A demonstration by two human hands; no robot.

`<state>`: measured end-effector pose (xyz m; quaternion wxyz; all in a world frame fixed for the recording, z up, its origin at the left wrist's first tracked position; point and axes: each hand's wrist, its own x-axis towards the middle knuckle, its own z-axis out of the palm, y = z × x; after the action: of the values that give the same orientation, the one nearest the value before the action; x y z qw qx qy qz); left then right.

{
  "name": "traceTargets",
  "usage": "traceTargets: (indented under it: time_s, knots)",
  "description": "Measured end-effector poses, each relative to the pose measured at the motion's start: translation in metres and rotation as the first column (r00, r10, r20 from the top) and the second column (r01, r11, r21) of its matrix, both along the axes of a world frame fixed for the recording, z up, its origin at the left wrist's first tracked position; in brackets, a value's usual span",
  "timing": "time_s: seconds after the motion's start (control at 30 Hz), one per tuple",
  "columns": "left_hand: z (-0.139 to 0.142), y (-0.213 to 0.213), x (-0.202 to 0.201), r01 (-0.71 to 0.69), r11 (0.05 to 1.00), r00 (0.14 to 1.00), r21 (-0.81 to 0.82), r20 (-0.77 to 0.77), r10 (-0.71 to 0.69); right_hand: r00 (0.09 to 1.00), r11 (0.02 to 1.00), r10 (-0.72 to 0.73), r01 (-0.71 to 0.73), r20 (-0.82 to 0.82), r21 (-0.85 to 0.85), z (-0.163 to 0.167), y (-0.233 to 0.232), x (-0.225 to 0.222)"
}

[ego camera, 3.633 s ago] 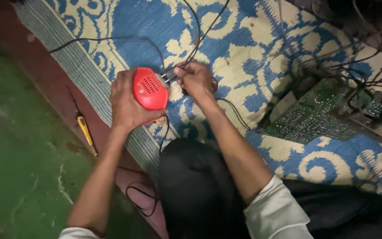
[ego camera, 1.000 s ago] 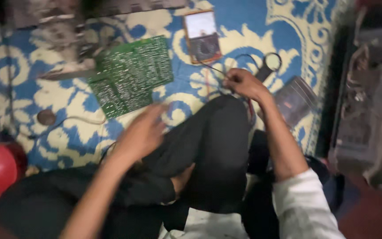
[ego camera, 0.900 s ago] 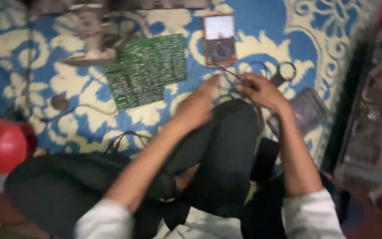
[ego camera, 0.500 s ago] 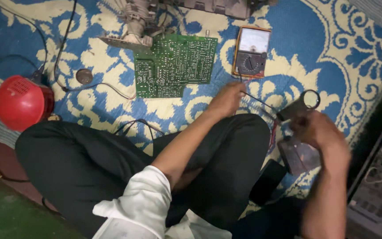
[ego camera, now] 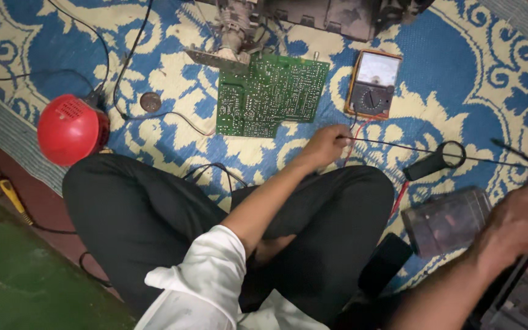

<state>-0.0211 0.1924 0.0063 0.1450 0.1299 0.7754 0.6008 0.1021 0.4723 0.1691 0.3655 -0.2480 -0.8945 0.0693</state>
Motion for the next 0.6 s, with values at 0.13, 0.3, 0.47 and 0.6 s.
traceTargets:
  time_s: [0.13,0.3,0.47,0.6]
  knots:
    - [0.001,-0.007,0.004,0.035,0.999,0.998,0.007,-0.047,-0.035,0.948,0.928,0.222,-0.277,-0.227,-0.250,0.009,-0.046,-0.022]
    - [-0.002,-0.011,0.015,0.029,0.999,0.976,0.033,-0.218,-0.021,0.853,0.420,0.206,-0.520,-0.480,-0.744,0.033,-0.121,-0.033]
    - [0.009,-0.029,0.018,0.135,0.988,0.919,-0.076,-0.364,-0.153,0.948,-0.476,-0.223,-0.310,-0.228,-0.823,0.058,-0.129,-0.025]
    - [0.051,-0.048,0.036,-0.044,0.985,0.854,-0.167,-0.517,-0.050,0.893,-0.243,0.236,-0.327,-0.382,-0.913,0.055,-0.133,-0.016]
